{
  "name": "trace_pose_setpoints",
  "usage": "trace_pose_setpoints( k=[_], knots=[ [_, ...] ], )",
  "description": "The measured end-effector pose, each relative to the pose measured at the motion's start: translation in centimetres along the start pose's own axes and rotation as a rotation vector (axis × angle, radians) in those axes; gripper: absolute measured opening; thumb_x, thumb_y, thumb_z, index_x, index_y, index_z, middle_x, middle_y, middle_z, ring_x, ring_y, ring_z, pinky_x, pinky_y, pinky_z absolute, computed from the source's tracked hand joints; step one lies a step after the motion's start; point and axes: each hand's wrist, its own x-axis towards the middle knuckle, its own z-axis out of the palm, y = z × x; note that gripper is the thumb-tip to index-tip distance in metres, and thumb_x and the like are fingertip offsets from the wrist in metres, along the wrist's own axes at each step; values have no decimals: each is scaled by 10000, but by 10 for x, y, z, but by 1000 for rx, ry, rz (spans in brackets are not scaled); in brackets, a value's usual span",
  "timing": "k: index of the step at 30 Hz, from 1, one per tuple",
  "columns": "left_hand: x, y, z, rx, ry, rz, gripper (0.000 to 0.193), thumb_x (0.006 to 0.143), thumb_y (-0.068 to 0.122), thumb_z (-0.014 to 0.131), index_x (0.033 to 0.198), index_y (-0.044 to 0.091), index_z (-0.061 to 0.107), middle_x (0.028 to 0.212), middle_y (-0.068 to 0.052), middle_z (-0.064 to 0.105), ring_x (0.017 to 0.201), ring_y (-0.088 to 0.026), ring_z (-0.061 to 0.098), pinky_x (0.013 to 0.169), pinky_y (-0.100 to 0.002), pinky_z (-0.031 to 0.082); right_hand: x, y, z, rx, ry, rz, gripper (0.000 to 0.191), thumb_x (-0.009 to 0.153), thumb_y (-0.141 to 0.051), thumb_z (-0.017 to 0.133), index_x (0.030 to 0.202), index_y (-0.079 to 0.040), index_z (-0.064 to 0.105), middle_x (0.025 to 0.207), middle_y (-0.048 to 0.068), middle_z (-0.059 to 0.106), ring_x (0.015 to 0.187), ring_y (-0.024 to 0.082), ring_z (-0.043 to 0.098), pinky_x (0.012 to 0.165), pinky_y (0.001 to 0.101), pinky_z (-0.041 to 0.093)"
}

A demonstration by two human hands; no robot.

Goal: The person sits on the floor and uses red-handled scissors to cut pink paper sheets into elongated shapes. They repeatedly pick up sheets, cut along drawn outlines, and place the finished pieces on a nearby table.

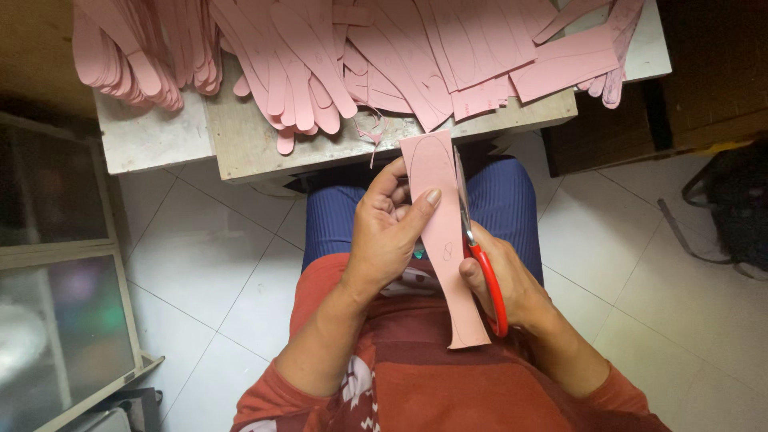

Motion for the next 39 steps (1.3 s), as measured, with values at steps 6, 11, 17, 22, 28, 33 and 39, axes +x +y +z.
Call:
trace_pose_setpoints(
  k=[6, 11, 17, 22, 28, 33, 39],
  knots=[
    [3, -3, -3, -35, 4, 25, 450, 1011, -24, 639, 1438, -23, 494, 1204, -143, 688, 1052, -138, 689, 910, -280, 599, 5, 0, 6, -33, 34, 19, 890, 959, -756, 347, 1294, 37, 572, 847, 118, 700, 693, 168, 656, 635, 322, 526],
    [5, -1, -4, -32, 7, 26, 443, 1005, -18, 643, 1425, -18, 501, 1224, -136, 684, 1060, -129, 685, 914, -278, 598, 2, -1, 6, 23, 53, 35, 789, 980, -681, 399, 1242, 37, 594, 773, 84, 684, 633, 126, 614, 556, 292, 493],
    [5, 4, -7, -30, 8, 11, 431, 1005, -5, 645, 1414, -17, 509, 1208, -129, 688, 1032, -126, 690, 894, -279, 603, 1, 5, 8, -55, 88, 127, 588, 1023, -570, 425, 962, -27, 640, 632, 22, 604, 571, 98, 565, 511, 271, 465],
    [10, 9, -12, 29, 40, 62, 394, 1002, 23, 661, 1374, -13, 539, 1167, -113, 699, 988, -109, 700, 853, -257, 604, 1, 6, 10, 1, 72, 311, 471, 993, -476, 496, 864, -36, 603, 549, 12, 569, 444, 102, 512, 423, 278, 414],
    [15, 14, -10, 75, 75, 77, 324, 1011, 53, 666, 1319, -13, 589, 1076, -85, 705, 831, -66, 681, 707, -218, 583, 10, 5, 16, 43, 47, 257, 477, 1001, -500, 503, 1112, -46, 593, 636, 21, 564, 541, 88, 539, 487, 256, 479],
    [10, 12, 0, 86, 22, 2, 337, 1007, 55, 669, 1329, -11, 592, 1082, -86, 716, 850, -48, 677, 732, -199, 576, 20, 5, 7, 7, 31, -69, 786, 1064, -640, 411, 1473, 31, 411, 1063, 110, 679, 889, 159, 683, 772, 292, 563],
    [11, 11, -1, 35, 7, 6, 353, 995, 41, 668, 1333, -12, 584, 1130, -87, 709, 940, -65, 686, 824, -222, 587, 23, 0, 12, 71, 43, -17, 882, 983, -715, 393, 1415, 51, 454, 921, 114, 689, 773, 162, 683, 683, 294, 579]
  ],
)
